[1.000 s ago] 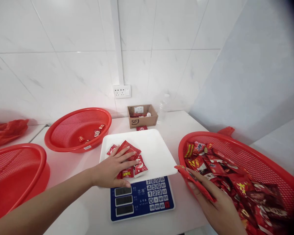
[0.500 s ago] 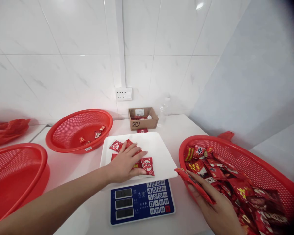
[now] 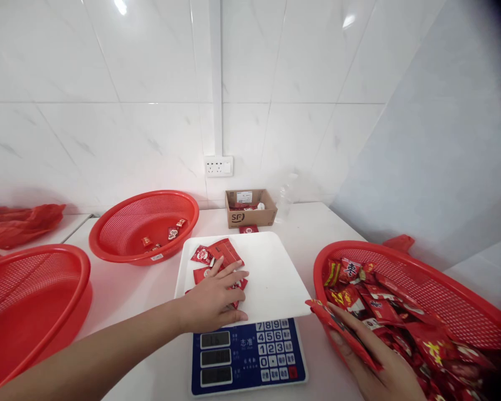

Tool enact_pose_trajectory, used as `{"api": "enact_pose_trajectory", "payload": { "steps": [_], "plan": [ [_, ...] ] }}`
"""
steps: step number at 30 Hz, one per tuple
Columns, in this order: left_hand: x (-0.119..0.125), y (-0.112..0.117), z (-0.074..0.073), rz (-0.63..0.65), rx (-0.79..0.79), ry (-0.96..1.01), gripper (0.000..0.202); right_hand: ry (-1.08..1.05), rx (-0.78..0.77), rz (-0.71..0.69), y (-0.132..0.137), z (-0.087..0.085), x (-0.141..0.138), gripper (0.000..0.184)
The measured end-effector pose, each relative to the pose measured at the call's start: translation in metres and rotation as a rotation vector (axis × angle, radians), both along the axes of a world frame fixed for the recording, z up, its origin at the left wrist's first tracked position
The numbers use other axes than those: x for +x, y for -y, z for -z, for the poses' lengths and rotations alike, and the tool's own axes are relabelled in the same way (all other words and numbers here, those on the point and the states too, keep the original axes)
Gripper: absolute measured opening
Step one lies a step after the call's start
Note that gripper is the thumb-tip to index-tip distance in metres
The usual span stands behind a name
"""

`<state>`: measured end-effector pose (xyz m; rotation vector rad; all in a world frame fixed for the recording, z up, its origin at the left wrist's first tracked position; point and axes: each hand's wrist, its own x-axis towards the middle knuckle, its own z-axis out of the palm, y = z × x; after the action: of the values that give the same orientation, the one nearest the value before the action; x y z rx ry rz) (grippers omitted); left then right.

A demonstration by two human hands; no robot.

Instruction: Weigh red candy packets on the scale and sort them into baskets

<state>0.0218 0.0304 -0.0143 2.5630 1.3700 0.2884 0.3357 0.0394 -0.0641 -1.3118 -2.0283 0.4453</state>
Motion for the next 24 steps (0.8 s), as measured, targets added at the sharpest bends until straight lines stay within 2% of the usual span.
{"api": "enact_pose_trajectory", "payload": {
  "steps": [2,5,8,10,13,17,21,24],
  "plan": [
    [-0.005,0.0,-0.001,-0.07,-0.005,-0.021,0.044,-0.011,-0.009,-0.005,0.0,0.002,0.001,0.04],
    [-0.012,-0.007,0.003,-0.252,-0.028,-0.062,0.077,-0.029,-0.013,-0.016,-0.001,0.002,0.001,0.043],
    [-0.018,-0.018,0.009,-0.361,-0.098,-0.085,0.088,-0.011,-0.028,-0.008,0.0,0.0,0.0,0.042],
    [-0.02,-0.026,0.011,-0.358,-0.142,-0.088,0.088,0.004,-0.035,-0.006,0.0,-0.002,-0.001,0.041],
    [-0.024,-0.032,0.007,-0.278,-0.171,-0.077,0.086,0.026,-0.04,-0.01,0.001,-0.005,-0.002,0.042],
    [-0.03,-0.035,0.004,-0.154,-0.204,-0.027,0.083,0.047,-0.005,-0.01,0.0,-0.007,-0.002,0.042],
    [-0.036,-0.035,0.004,-0.116,-0.207,0.01,0.084,0.06,0.045,-0.01,-0.001,-0.005,-0.003,0.04],
    [-0.037,-0.029,-0.011,-0.155,-0.168,0.1,0.082,0.06,0.104,0.008,-0.002,-0.004,-0.003,0.037]
  ]
}}
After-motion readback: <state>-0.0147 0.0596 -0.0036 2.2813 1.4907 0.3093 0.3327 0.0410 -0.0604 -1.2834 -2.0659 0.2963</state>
